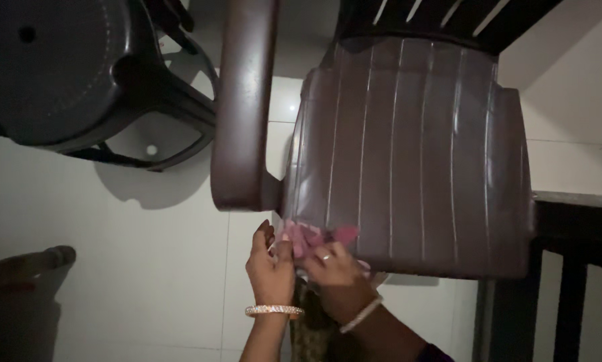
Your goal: The person wipes a brown plastic chair with a pink cloth, cleaning the backrest, seat, and armrests. The person moves the chair slightly to access different areas and continues wiping until the surfaces appear clean.
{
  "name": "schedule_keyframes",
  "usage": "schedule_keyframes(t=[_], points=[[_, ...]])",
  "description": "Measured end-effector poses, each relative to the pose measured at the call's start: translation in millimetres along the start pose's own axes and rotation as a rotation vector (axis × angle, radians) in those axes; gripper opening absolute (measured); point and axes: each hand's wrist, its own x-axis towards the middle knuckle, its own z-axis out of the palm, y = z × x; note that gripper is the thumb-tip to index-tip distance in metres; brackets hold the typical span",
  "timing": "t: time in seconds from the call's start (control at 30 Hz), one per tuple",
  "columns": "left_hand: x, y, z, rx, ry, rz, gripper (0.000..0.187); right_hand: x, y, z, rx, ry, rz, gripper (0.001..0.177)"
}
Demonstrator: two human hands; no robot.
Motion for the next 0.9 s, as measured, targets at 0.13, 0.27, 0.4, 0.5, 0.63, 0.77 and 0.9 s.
schedule_keyframes(t=[0.13, 0.27, 0.4, 0.5, 0.63, 0.77, 0.9], points=[[-2, -1, 6, -0.029, 0.029, 0.059, 0.030, -14, 39, -16, 0.512, 0.270, 0.398, 0.018], [-4, 7, 20, 0.069, 0.058, 0.057, 0.031, -10, 99, -49, 0.559, 0.453, 0.677, 0.025], [-6, 9, 35, 0.155, 0.166, 0.142, 0.041, 45, 117, -49, 0.361, 0.431, 0.422, 0.063], [-8, 6, 39, 0.163, 0.173, 0.123, 0.044, 93, 99, -49, -0.054, 0.200, 0.464, 0.077], [-5, 6, 41, 0.095, 0.170, 0.057, 0.043, 136, 62, -56, 0.117, 0.158, 0.304, 0.065], [0, 18, 38, 0.059, 0.161, 0.017, 0.042, 116, 19, -36, 0.002, 0.142, 0.268, 0.046], [-4, 34, 33, 0.082, 0.199, 0.115, 0.038, 55, 5, -14, 0.004, 0.045, 0.155, 0.043]])
